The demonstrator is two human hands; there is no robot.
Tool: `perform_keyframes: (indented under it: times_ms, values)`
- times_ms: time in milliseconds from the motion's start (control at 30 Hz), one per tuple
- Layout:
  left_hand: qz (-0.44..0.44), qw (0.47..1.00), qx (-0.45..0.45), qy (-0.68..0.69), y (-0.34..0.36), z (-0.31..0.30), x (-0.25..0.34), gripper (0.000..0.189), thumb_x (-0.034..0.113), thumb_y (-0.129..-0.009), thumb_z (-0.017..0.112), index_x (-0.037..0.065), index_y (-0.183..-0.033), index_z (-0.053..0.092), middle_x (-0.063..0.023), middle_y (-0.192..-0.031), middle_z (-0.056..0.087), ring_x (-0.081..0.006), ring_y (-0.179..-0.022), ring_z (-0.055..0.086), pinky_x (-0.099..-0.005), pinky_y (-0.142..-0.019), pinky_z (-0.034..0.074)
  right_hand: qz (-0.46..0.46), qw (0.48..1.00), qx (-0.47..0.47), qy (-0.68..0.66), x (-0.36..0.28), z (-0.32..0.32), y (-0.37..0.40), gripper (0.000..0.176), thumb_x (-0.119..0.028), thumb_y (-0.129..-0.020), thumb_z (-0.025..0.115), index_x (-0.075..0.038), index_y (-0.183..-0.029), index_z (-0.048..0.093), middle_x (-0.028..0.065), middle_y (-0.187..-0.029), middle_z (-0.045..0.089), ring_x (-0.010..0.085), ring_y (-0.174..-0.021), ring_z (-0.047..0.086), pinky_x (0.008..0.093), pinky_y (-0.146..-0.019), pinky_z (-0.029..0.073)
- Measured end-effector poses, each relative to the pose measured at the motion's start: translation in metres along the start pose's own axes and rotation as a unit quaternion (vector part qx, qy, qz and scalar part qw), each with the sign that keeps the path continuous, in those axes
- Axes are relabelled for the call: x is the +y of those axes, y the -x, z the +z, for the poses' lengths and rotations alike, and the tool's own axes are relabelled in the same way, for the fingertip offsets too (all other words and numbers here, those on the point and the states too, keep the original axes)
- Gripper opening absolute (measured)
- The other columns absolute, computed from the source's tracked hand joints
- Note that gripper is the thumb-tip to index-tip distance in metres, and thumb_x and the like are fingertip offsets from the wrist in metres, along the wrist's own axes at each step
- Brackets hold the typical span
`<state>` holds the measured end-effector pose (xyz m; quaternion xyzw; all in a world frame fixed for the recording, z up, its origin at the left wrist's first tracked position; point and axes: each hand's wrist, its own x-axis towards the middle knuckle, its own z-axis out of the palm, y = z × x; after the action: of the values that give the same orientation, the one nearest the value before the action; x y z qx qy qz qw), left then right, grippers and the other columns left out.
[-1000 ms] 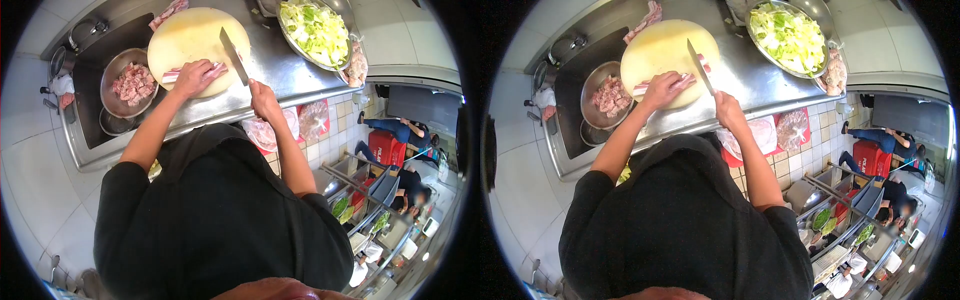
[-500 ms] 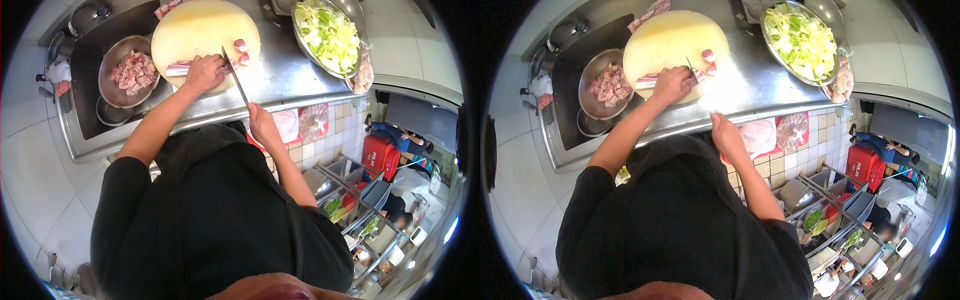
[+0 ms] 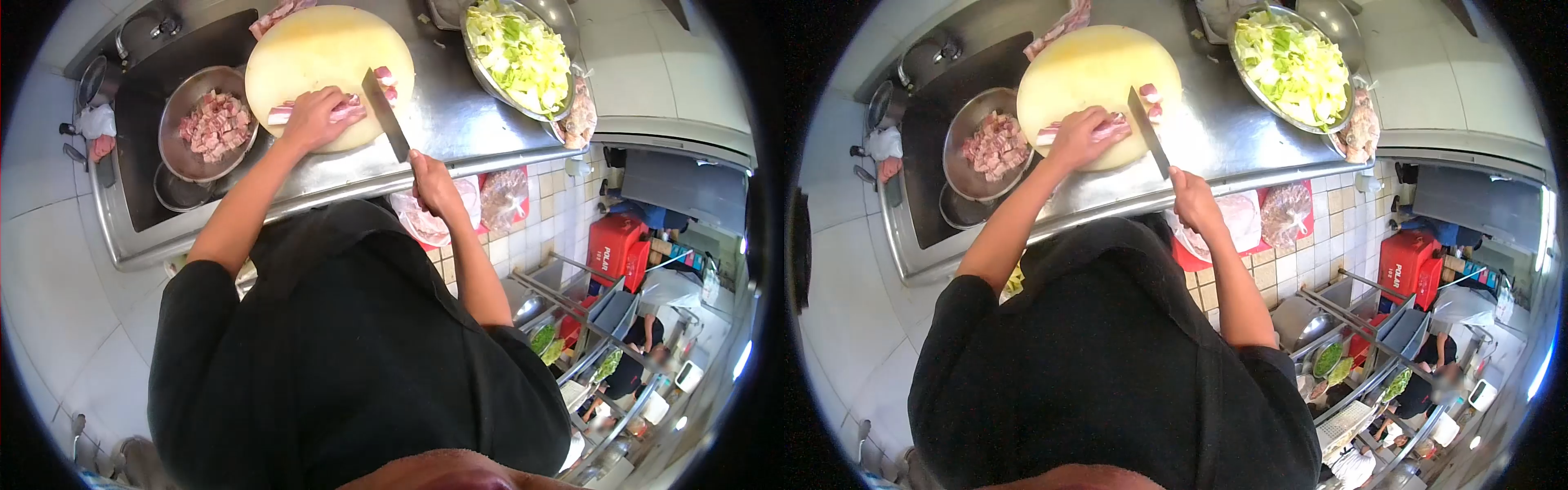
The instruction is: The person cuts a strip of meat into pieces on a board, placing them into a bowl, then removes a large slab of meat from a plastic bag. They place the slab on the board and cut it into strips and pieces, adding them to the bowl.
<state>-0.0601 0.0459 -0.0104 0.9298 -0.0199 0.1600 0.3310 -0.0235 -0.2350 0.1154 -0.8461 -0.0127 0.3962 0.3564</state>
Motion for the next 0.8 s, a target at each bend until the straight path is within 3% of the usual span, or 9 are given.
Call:
perform_keyframes:
  times_ms: [200, 233, 333, 400, 500, 600, 667, 733, 800]
  values:
    - [-0.007, 0.997, -0.065, -0.047, 0.004, -0.017, 0.008, 0.038, 0.023, -0.083, 0.072, 0.011, -0.119, 0.069, -0.0056, -0.115, 0.068, -0.0289, -0.108, 0.066, -0.0442, -0.088, 0.047, -0.037, 0.999, 0.019, 0.023, -0.036, 0.025, 0.008, 0.060, -0.048, -0.111, 0.040, 0.005, -0.122, 0.065, 0.0219, -0.071, 0.066, 0.0272, -0.050, 0.062, 0.0434, -0.059, 0.053]
    - [-0.011, 0.997, -0.059, -0.048, 0.003, -0.016, 0.010, 0.038, 0.023, -0.083, 0.072, 0.012, -0.120, 0.069, -0.0055, -0.114, 0.068, -0.0288, -0.108, 0.065, -0.0443, -0.088, 0.047, -0.041, 0.998, 0.020, 0.034, -0.033, 0.033, 0.007, 0.058, -0.046, -0.111, 0.039, 0.004, -0.126, 0.065, 0.0297, -0.085, 0.070, 0.0395, -0.071, 0.070, 0.0485, -0.075, 0.055]
    - [-0.026, 0.994, -0.078, -0.075, 0.001, -0.013, 0.013, 0.040, 0.022, -0.080, 0.071, 0.011, -0.119, 0.069, -0.0058, -0.114, 0.068, -0.0280, -0.107, 0.066, -0.0443, -0.086, 0.047, -0.100, 0.992, 0.045, 0.063, -0.008, 0.051, 0.006, 0.056, -0.044, -0.111, 0.039, 0.003, -0.126, 0.065, 0.0353, -0.102, 0.069, 0.0511, -0.099, 0.067, 0.0525, -0.092, 0.051]
    - [-0.038, 0.995, -0.068, -0.064, 0.002, -0.009, 0.015, 0.041, 0.021, -0.078, 0.072, 0.011, -0.118, 0.069, -0.0058, -0.113, 0.068, -0.0280, -0.107, 0.066, -0.0445, -0.086, 0.047, -0.074, 0.995, 0.028, 0.055, 0.003, 0.050, 0.015, 0.053, -0.042, -0.111, 0.039, 0.002, -0.127, 0.065, 0.0364, -0.111, 0.067, 0.0545, -0.114, 0.060, 0.0539, -0.098, 0.047]
    - [-0.045, 0.995, -0.067, -0.055, 0.002, -0.009, 0.019, 0.040, 0.020, -0.077, 0.072, 0.010, -0.116, 0.069, -0.0065, -0.112, 0.068, -0.0284, -0.105, 0.066, -0.0451, -0.084, 0.047, -0.081, 0.991, 0.049, 0.097, 0.001, 0.045, 0.040, 0.052, -0.040, -0.112, 0.038, 0.003, -0.125, 0.064, 0.0358, -0.110, 0.067, 0.0548, -0.111, 0.061, 0.0553, -0.096, 0.048]
    - [-0.038, 0.997, -0.035, -0.062, 0.003, -0.004, 0.016, 0.037, 0.018, -0.076, 0.073, 0.009, -0.112, 0.069, -0.0085, -0.107, 0.070, -0.0306, -0.099, 0.068, -0.0467, -0.078, 0.050, -0.140, 0.974, 0.069, 0.162, -0.007, 0.059, -0.003, 0.055, -0.042, -0.112, 0.035, 0.003, -0.121, 0.065, 0.0348, -0.108, 0.068, 0.0556, -0.109, 0.061, 0.0581, -0.098, 0.047]
    - [-0.051, 0.995, -0.035, -0.080, 0.002, 0.006, 0.005, 0.036, 0.016, -0.076, 0.073, 0.008, -0.110, 0.069, -0.0095, -0.106, 0.071, -0.0321, -0.097, 0.068, -0.0476, -0.076, 0.051, -0.192, 0.957, 0.067, 0.209, -0.018, 0.072, -0.084, 0.058, -0.043, -0.112, 0.031, 0.004, -0.118, 0.065, 0.0351, -0.097, 0.069, 0.0534, -0.091, 0.068, 0.0576, -0.084, 0.054]
    - [-0.040, 0.999, -0.009, -0.028, 0.003, 0.001, 0.005, 0.034, 0.011, -0.075, 0.071, 0.006, -0.109, 0.069, -0.0099, -0.107, 0.072, -0.0342, -0.095, 0.068, -0.0490, -0.077, 0.053, -0.139, 0.985, -0.002, 0.102, -0.082, 0.065, -0.102, 0.062, -0.047, -0.112, 0.031, 0.004, -0.108, 0.066, 0.0296, -0.079, 0.069, 0.0430, -0.062, 0.068, 0.0503, -0.057, 0.056]
    - [-0.043, 0.999, -0.011, -0.024, 0.003, 0.000, 0.002, 0.034, 0.010, -0.075, 0.071, 0.006, -0.109, 0.069, -0.0101, -0.108, 0.072, -0.0345, -0.096, 0.068, -0.0495, -0.078, 0.053, -0.097, 0.994, -0.016, 0.051, -0.090, 0.062, -0.128, 0.061, -0.049, -0.111, 0.033, 0.003, -0.104, 0.064, 0.0219, -0.069, 0.064, 0.0328, -0.049, 0.062, 0.0435, -0.045, 0.049]
